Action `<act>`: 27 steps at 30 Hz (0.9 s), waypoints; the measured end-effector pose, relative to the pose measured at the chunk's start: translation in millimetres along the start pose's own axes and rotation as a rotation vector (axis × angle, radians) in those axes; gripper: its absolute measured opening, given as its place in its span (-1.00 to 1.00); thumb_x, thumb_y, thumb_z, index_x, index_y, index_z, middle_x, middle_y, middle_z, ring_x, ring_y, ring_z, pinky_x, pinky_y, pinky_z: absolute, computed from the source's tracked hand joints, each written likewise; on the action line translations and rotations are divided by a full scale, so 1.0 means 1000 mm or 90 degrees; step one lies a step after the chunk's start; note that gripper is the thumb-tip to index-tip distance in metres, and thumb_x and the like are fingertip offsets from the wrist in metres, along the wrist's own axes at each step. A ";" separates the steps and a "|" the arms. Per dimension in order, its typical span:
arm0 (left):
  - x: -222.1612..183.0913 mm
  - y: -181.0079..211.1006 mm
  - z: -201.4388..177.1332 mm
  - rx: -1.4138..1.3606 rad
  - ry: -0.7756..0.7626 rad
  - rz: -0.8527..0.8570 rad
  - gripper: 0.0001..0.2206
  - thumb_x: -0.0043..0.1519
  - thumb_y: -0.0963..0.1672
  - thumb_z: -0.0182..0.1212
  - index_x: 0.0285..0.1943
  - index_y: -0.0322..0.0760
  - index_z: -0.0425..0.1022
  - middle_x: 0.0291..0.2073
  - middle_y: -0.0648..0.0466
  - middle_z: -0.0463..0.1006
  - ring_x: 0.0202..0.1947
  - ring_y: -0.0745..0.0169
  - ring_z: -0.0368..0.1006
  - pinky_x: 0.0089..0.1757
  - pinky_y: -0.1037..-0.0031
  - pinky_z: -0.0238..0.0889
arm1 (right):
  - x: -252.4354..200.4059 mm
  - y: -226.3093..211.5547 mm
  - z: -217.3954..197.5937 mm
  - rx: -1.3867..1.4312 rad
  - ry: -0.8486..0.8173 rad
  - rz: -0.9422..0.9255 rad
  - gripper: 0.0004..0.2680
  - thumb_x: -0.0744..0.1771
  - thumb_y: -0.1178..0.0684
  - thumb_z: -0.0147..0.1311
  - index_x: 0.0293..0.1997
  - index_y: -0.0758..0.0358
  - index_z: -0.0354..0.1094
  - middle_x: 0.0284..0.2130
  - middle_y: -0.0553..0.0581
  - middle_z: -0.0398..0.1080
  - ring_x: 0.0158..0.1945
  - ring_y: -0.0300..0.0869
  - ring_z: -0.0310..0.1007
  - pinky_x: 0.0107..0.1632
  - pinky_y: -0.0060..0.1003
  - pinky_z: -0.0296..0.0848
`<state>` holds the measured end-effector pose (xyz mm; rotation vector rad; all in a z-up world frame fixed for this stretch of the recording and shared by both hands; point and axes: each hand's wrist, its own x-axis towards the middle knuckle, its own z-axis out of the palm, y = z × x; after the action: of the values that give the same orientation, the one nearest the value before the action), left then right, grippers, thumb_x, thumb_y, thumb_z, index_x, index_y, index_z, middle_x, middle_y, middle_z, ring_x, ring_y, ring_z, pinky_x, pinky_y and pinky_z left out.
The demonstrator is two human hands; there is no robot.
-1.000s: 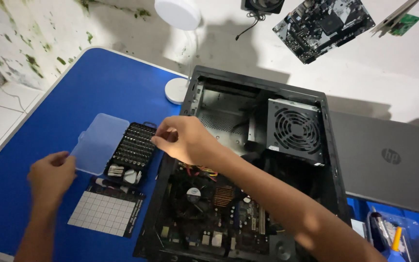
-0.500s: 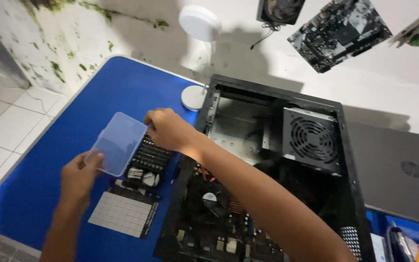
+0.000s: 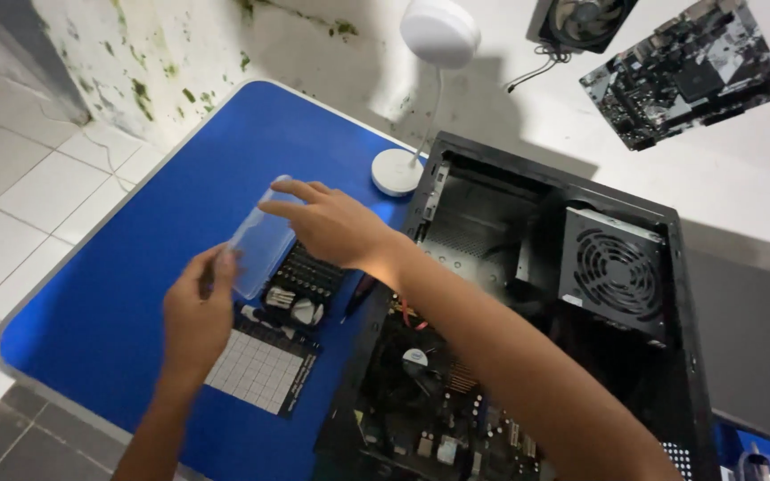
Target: Final assembly and cable management of a desktop computer inside its case.
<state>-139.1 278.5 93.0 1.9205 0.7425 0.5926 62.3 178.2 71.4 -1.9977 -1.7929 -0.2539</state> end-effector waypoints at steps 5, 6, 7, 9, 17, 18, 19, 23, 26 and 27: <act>-0.013 -0.002 0.009 0.063 0.027 0.050 -0.61 0.44 0.01 0.09 0.25 -0.35 0.55 -0.03 -0.32 0.61 0.01 -0.35 0.54 -0.05 0.02 0.44 | 0.008 0.020 -0.005 -0.009 0.006 -0.045 -0.74 0.34 0.04 0.22 0.17 -0.05 0.45 0.07 0.10 0.43 0.13 0.13 0.49 0.02 0.05 0.56; -0.014 -0.008 0.012 0.079 0.032 0.078 -0.61 0.41 0.02 0.13 0.22 -0.32 0.58 -0.05 -0.31 0.63 -0.02 -0.34 0.55 -0.06 0.05 0.47 | 0.008 0.024 -0.008 -0.047 -0.008 -0.052 -0.76 0.33 -0.02 0.26 0.11 -0.08 0.49 0.02 0.02 0.46 0.12 0.04 0.49 0.04 -0.01 0.54; -0.016 -0.008 0.014 0.079 0.031 0.081 -0.61 0.41 0.02 0.13 0.22 -0.32 0.58 -0.05 -0.31 0.63 -0.02 -0.34 0.55 -0.06 0.05 0.47 | 0.010 0.022 -0.013 -0.049 -0.007 -0.051 -0.76 0.33 -0.02 0.26 0.11 -0.08 0.49 0.02 0.02 0.46 0.12 0.04 0.49 0.04 -0.01 0.54; -0.020 -0.011 0.017 0.077 0.038 0.135 -0.68 0.39 -0.06 0.20 0.22 -0.31 0.60 -0.11 -0.33 0.63 -0.09 -0.38 0.56 -0.17 0.00 0.49 | 0.013 0.016 -0.023 -0.004 -0.071 -0.049 -0.86 0.33 0.01 0.26 -0.06 0.08 0.51 -0.05 0.04 0.49 0.13 0.02 0.50 0.07 -0.03 0.54; -0.027 -0.035 0.038 0.134 -0.010 0.198 -0.68 0.32 -0.04 0.25 0.22 -0.15 0.58 0.04 -0.16 0.59 0.04 -0.38 0.52 -0.23 0.06 0.54 | 0.004 0.013 -0.047 -0.059 -0.241 -0.010 -0.76 0.24 -0.03 0.37 -0.04 0.05 0.53 -0.11 0.09 0.54 0.06 0.02 0.53 0.05 -0.05 0.58; -0.030 -0.036 0.040 0.170 -0.026 0.224 -0.67 0.30 -0.06 0.28 0.23 -0.13 0.58 0.07 -0.13 0.57 0.05 -0.37 0.51 -0.22 0.08 0.57 | 0.001 0.014 -0.044 -0.085 -0.267 -0.009 -0.74 0.21 -0.05 0.41 -0.06 0.01 0.56 -0.11 0.08 0.55 0.05 0.00 0.53 0.04 -0.07 0.60; -0.032 -0.038 0.041 0.169 -0.024 0.224 -0.67 0.30 -0.06 0.28 0.23 -0.13 0.58 0.07 -0.13 0.57 0.05 -0.37 0.51 -0.22 0.08 0.57 | 0.001 0.015 -0.042 -0.086 -0.267 -0.011 -0.74 0.21 -0.05 0.41 -0.06 0.01 0.56 -0.11 0.08 0.55 0.05 0.00 0.53 0.04 -0.07 0.60; -0.035 -0.051 0.050 0.252 -0.054 0.326 -0.62 0.24 -0.06 0.28 0.24 -0.16 0.54 0.27 -0.17 0.46 0.36 -0.41 0.25 0.18 -0.20 0.24 | 0.000 0.022 -0.030 -0.025 -0.420 0.061 -0.70 0.20 0.06 0.37 0.02 0.01 0.54 -0.02 0.12 0.44 0.12 0.03 0.37 -0.03 -0.06 0.47; -0.037 -0.066 0.054 0.303 -0.028 0.403 -0.62 0.20 -0.07 0.35 0.22 -0.12 0.58 0.23 -0.18 0.50 0.35 -0.40 0.26 0.20 -0.20 0.19 | 0.001 0.020 -0.025 0.004 -0.457 0.098 -0.69 0.18 0.13 0.35 0.00 0.05 0.51 -0.02 0.11 0.40 0.05 0.04 0.40 -0.09 -0.03 0.42; -0.037 -0.072 0.056 0.327 -0.033 0.421 -0.60 0.18 -0.06 0.38 0.23 -0.09 0.57 0.24 -0.19 0.48 0.37 -0.39 0.24 0.21 -0.22 0.17 | 0.002 0.018 -0.025 0.012 -0.476 0.133 -0.67 0.18 0.17 0.32 0.02 0.07 0.48 0.00 0.11 0.39 0.01 0.04 0.45 -0.15 -0.02 0.43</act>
<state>-144.9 244.5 0.9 2.6745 0.2102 0.7951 84.1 167.5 90.7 -2.4319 -1.9305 0.6567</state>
